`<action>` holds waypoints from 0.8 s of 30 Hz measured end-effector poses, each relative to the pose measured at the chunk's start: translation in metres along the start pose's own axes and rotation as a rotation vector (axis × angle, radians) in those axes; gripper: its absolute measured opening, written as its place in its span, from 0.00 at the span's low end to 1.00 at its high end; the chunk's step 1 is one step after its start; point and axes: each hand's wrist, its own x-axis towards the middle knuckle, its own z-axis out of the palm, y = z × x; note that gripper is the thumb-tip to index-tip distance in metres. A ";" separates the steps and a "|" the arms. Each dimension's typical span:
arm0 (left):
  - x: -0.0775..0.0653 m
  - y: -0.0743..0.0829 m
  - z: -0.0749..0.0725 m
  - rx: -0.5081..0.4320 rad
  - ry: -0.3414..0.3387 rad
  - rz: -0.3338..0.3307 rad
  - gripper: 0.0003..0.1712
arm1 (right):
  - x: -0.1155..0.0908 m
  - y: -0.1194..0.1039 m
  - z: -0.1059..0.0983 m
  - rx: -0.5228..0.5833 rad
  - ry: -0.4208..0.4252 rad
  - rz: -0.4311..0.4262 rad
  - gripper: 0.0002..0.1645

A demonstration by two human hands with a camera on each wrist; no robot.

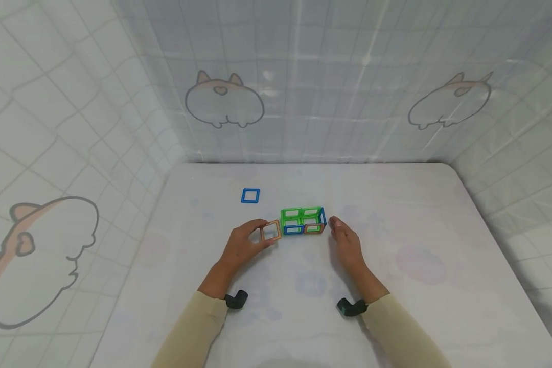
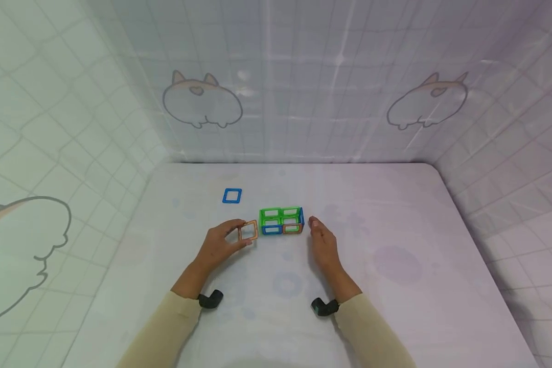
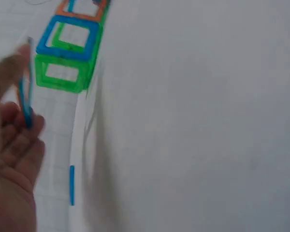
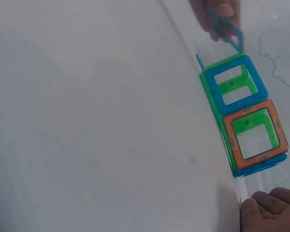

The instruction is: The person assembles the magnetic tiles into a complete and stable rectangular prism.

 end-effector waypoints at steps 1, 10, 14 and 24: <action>0.003 0.003 -0.001 -0.014 -0.002 0.004 0.34 | -0.001 0.000 0.000 -0.007 0.006 -0.001 0.39; 0.028 0.026 -0.005 -0.216 -0.049 0.034 0.41 | -0.003 0.002 0.001 -0.089 0.072 0.003 0.37; 0.039 0.031 -0.002 -0.200 -0.050 0.048 0.41 | -0.002 0.002 0.003 -0.119 0.099 -0.022 0.34; 0.055 0.040 0.005 -0.041 -0.074 0.160 0.35 | 0.002 0.003 0.004 -0.154 0.113 -0.024 0.21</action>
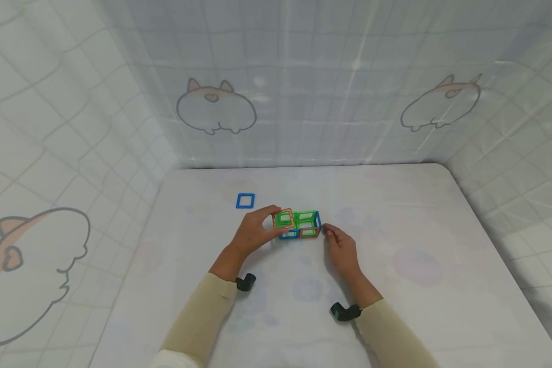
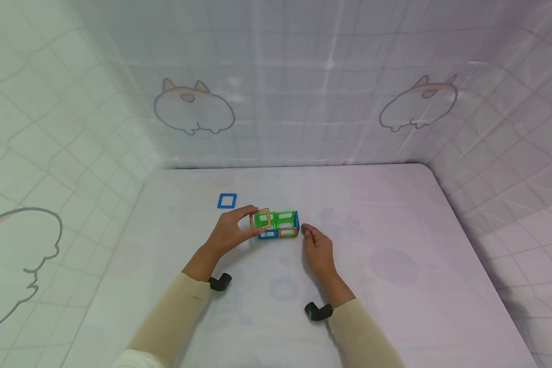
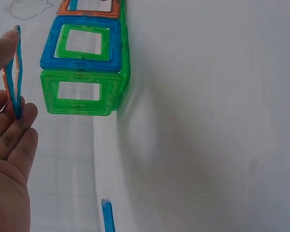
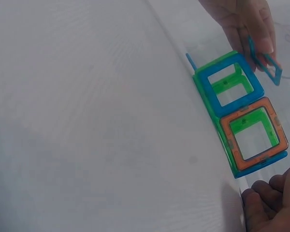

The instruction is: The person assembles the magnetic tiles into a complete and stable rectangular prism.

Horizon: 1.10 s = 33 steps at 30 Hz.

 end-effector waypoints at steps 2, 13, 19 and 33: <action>0.002 -0.001 0.001 0.024 -0.012 0.021 0.35 | 0.001 0.000 0.001 0.000 0.001 0.004 0.21; 0.008 -0.002 0.009 0.059 -0.069 -0.016 0.35 | 0.003 0.000 0.000 -0.009 -0.092 -0.065 0.25; 0.009 0.001 0.010 0.076 -0.082 -0.034 0.33 | 0.007 -0.006 -0.002 0.034 -0.185 -0.083 0.34; 0.012 0.000 0.009 0.088 -0.108 0.003 0.33 | 0.027 -0.021 -0.005 0.279 -0.344 -0.136 0.50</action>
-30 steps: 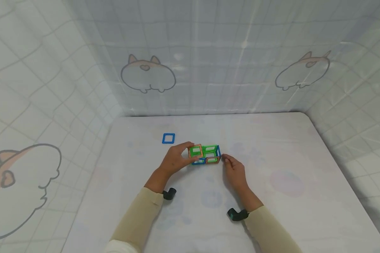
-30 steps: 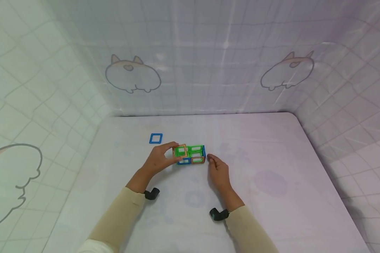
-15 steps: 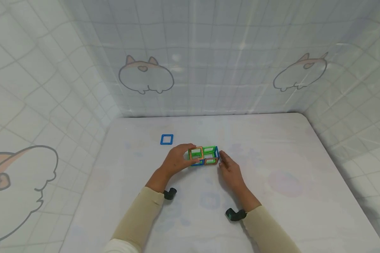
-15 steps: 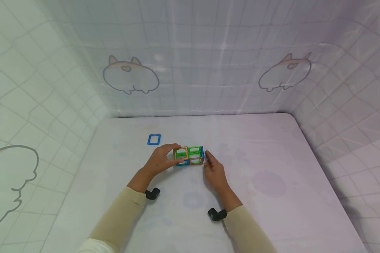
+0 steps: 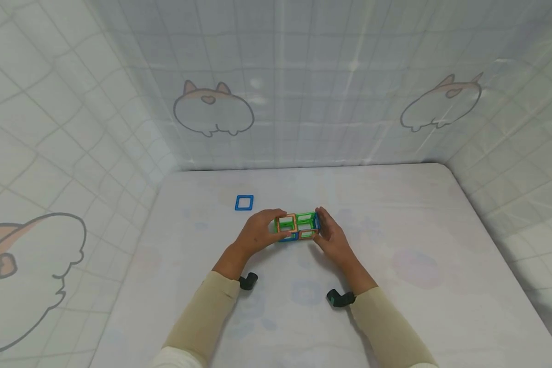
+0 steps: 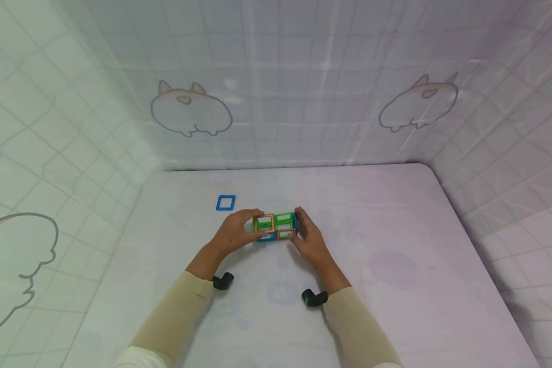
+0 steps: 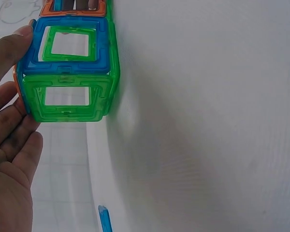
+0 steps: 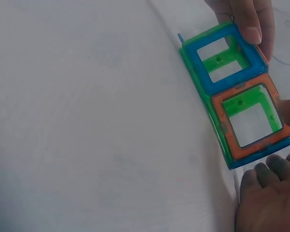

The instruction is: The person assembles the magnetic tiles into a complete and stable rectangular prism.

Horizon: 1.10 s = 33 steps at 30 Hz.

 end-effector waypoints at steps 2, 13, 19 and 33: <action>0.000 -0.001 -0.001 0.004 0.004 0.014 0.33 | 0.005 0.009 0.000 -0.017 0.027 0.007 0.48; 0.003 -0.001 0.001 0.022 0.017 0.060 0.31 | 0.020 0.015 0.011 -0.080 0.154 -0.111 0.36; 0.004 -0.003 0.001 0.006 0.055 0.077 0.30 | 0.022 0.018 0.013 -0.120 0.128 -0.083 0.46; 0.001 -0.004 0.003 -0.015 0.035 0.067 0.31 | 0.018 0.023 0.013 -0.223 0.099 -0.029 0.52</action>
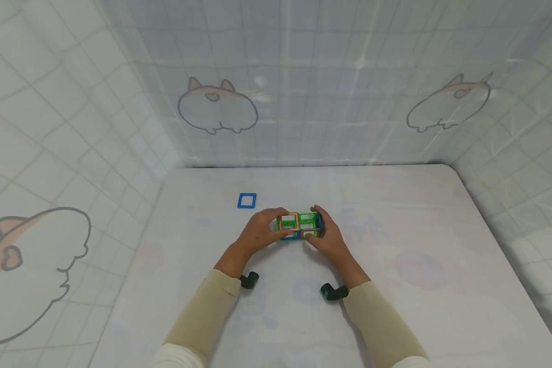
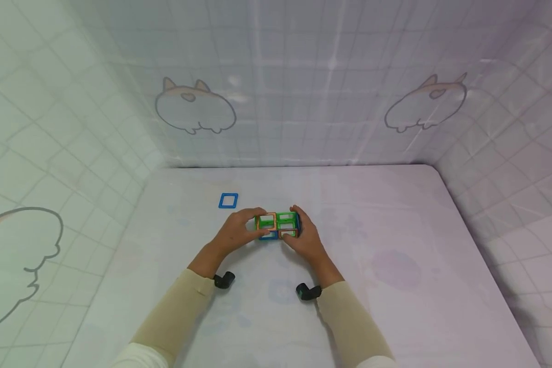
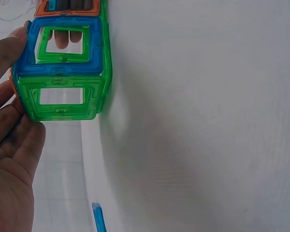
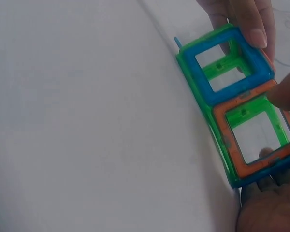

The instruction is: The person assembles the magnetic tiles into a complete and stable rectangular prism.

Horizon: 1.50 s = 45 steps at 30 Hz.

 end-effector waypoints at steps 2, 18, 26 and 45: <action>-0.001 -0.001 -0.001 -0.001 0.000 -0.013 0.30 | 0.002 0.002 0.000 0.007 -0.016 0.016 0.51; 0.000 0.003 -0.009 0.022 -0.129 -0.213 0.34 | 0.012 0.012 -0.026 0.214 -0.240 0.061 0.50; 0.017 0.018 0.003 0.049 -0.171 -0.135 0.33 | 0.001 0.016 -0.058 0.083 -0.241 0.090 0.47; 0.011 -0.065 -0.061 0.286 -0.187 -0.293 0.39 | -0.012 0.020 -0.058 0.158 -0.273 0.112 0.52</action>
